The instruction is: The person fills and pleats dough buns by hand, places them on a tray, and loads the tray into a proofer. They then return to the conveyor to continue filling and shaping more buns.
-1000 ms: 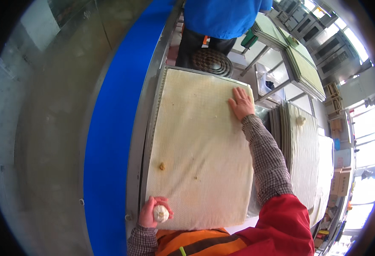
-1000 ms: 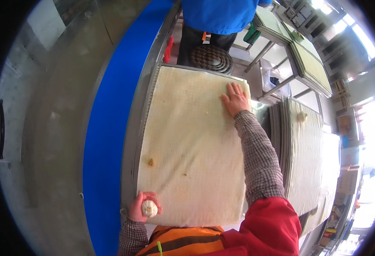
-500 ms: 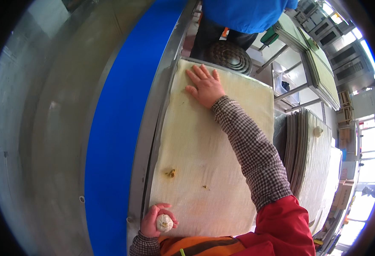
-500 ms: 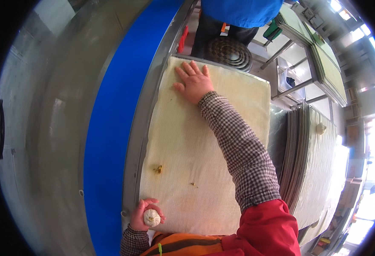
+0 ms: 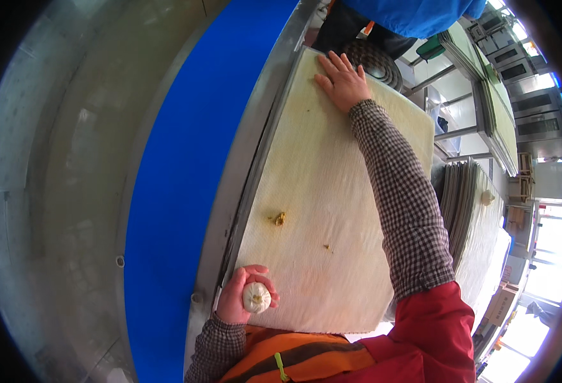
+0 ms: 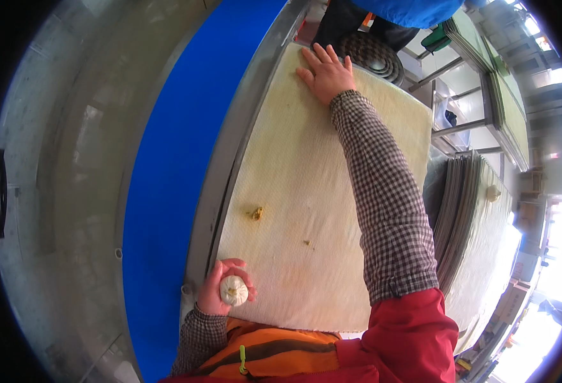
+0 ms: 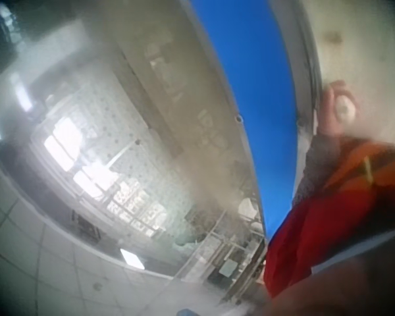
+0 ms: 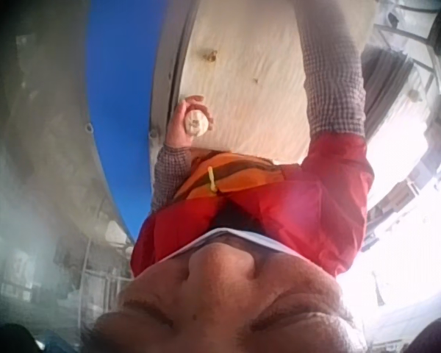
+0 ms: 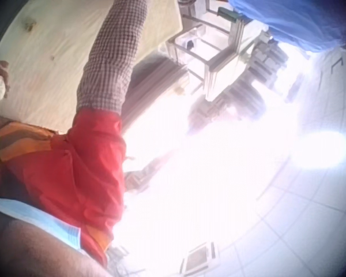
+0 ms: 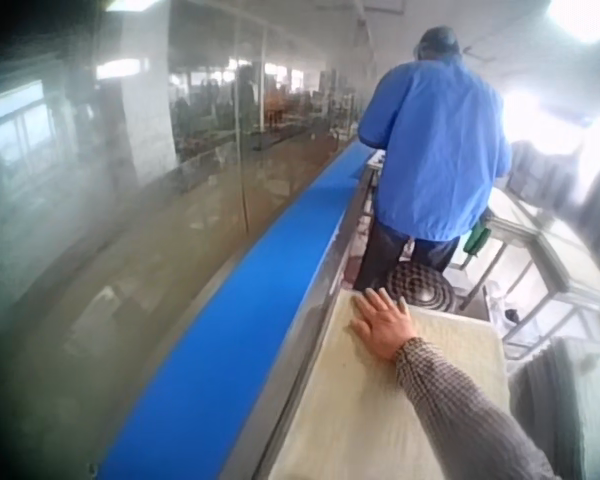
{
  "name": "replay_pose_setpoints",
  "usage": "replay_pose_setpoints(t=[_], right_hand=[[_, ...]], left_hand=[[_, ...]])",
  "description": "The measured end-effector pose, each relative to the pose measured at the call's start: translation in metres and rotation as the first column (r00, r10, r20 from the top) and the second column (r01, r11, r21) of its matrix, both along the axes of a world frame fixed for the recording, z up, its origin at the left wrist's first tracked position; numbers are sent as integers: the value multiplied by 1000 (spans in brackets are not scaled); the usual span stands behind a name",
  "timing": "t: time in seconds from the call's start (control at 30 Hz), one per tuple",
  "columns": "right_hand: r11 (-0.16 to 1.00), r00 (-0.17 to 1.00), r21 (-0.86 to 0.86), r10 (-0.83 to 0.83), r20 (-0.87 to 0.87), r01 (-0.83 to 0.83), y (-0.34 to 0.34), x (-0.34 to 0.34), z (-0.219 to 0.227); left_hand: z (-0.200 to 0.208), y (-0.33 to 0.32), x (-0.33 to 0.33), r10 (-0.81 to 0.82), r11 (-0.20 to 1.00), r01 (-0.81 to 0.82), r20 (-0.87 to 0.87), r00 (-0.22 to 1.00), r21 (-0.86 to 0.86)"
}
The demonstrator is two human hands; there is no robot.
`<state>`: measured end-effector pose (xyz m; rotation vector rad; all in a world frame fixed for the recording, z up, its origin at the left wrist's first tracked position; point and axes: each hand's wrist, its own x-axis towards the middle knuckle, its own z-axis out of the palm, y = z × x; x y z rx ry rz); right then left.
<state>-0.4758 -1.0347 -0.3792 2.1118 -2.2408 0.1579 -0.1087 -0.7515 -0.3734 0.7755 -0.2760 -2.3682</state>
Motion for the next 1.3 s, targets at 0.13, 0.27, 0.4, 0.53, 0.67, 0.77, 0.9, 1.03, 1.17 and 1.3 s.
replay_pose_setpoints(t=[0.13,0.27,0.4,0.53,0.67,0.77,0.9,1.03,1.17,1.3], right_hand=[[922,953,-369,206,222,-113,41,27,30],[957,749,-55,259,609,-286,162,87,63],[929,533,-10,221,817,-370,250,155,93],[941,439,-44,197,876,-335,279,191,122],[904,583,-91,343,737,-417,284,205,134],[853,609,-67,422,671,-517,284,209,131],[809,577,-60,467,670,-584,286,211,124],[766,576,-74,539,615,-638,289,211,120],[817,605,-106,500,620,-566,292,213,113],[834,638,-117,495,590,-539,296,215,111]], left_hand=[[0,-3,0,13,1000,-14,29,999,21],[9,-11,0,63,998,-64,-48,997,-8],[29,-24,-4,59,994,-61,-25,998,-90],[42,-31,-8,59,993,-50,87,994,-103],[39,-30,-6,-12,992,25,104,994,-123],[34,-26,0,-75,994,86,161,984,-60],[33,-21,10,-198,980,199,13,980,-11],[36,-21,10,-257,966,257,50,965,-2],[34,-18,5,-213,977,211,67,975,38],[24,-9,4,-81,994,89,117,990,-66]])
